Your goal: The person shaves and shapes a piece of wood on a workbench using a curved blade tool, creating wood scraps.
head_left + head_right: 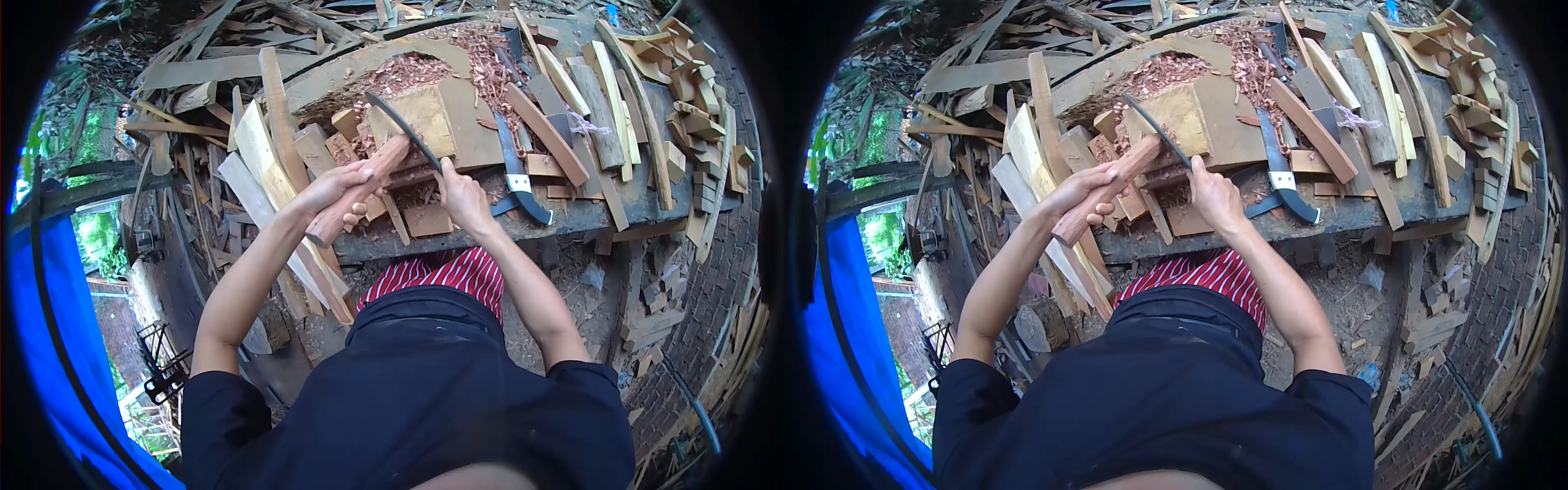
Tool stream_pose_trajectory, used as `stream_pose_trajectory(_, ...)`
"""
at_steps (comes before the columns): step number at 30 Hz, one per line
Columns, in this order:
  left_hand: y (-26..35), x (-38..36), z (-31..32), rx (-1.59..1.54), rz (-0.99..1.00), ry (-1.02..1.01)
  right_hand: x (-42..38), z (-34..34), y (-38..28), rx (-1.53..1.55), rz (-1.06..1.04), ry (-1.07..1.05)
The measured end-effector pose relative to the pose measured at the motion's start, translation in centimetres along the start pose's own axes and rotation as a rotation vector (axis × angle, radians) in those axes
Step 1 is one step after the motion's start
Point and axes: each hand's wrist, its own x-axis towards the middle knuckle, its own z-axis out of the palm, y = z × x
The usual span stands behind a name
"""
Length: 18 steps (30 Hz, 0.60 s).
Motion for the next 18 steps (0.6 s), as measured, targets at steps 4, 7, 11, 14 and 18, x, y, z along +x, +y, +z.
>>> stream_pose_trajectory(4,0.1,0.6,0.1,-0.086,-0.007,-0.022,0.4,-2.6,-1.1,0.046,-0.011,0.074)
stream_pose_trajectory(7,-0.3,0.8,0.7,-0.11,-0.028,0.007,-0.4,-4.2,-3.3,0.11,-0.095,0.229)
stream_pose_trajectory(11,0.5,1.0,1.9,-0.11,-0.02,0.049,-0.1,-2.3,-2.3,-0.113,-0.12,0.086)
stream_pose_trajectory(14,0.7,1.0,2.2,-0.039,-0.018,0.067,0.9,-1.7,0.1,-0.242,-0.052,0.024)
stream_pose_trajectory(18,0.7,1.0,2.5,-0.008,-0.022,0.086,-1.0,-3.6,-2.9,-0.052,-0.201,0.112)
